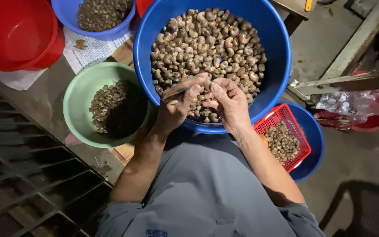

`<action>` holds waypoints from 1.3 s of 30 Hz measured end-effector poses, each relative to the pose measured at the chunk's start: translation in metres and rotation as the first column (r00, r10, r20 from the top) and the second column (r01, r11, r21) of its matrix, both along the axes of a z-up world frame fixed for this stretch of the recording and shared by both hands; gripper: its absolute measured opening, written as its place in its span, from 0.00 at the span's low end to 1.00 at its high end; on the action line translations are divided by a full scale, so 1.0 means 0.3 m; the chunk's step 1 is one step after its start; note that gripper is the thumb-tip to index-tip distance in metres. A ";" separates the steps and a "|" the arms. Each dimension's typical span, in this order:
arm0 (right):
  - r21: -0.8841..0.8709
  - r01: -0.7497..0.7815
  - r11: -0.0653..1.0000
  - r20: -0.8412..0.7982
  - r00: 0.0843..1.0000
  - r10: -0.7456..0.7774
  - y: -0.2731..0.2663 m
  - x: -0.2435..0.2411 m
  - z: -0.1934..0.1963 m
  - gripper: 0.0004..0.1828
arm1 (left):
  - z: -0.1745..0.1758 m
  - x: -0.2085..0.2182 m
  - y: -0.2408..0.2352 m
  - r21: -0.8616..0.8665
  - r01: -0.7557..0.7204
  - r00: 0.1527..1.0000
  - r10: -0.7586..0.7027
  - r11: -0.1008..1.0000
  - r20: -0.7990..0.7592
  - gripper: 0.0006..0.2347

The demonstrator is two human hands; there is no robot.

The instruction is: The person sorts cashew nuts from a large blue basin into a smaller red basket using both hands. They pick up handfuls of nuts, sift through them, and transfer the selected ones into the basket. The person also uses a small knife to cut or trim individual cashews before placing them into the basket.

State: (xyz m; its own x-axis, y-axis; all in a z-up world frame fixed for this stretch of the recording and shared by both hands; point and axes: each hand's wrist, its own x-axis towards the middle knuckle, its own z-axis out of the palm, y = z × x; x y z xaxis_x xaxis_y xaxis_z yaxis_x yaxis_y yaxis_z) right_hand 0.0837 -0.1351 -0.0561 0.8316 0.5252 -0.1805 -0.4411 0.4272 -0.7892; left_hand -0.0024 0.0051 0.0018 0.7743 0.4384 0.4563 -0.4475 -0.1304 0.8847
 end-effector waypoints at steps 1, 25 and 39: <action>0.011 -0.020 1.000 0.019 1.000 0.020 -0.002 0.004 -0.007 0.13 | -0.005 0.000 -0.003 0.021 0.033 0.999 -0.033 0.999 0.008 0.07; -0.247 0.203 0.948 0.571 0.821 -0.027 -0.034 0.007 0.030 0.11 | 0.028 -0.015 -0.019 0.028 0.002 0.990 0.002 1.000 -0.138 0.07; -0.620 0.684 0.384 0.725 0.687 -0.054 -0.873 0.130 -0.470 0.14 | 0.029 0.000 -0.048 -0.042 -0.008 0.975 -0.002 0.999 -0.222 0.09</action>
State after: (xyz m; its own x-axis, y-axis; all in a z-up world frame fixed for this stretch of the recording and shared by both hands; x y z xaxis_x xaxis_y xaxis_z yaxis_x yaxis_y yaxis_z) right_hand 0.1227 -0.3969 -0.1970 0.9748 -0.0095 0.2228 0.1826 -0.5395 -0.8219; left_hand -0.0023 -0.0092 0.0106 0.8529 0.4558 0.2547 -0.2394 -0.0921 0.9665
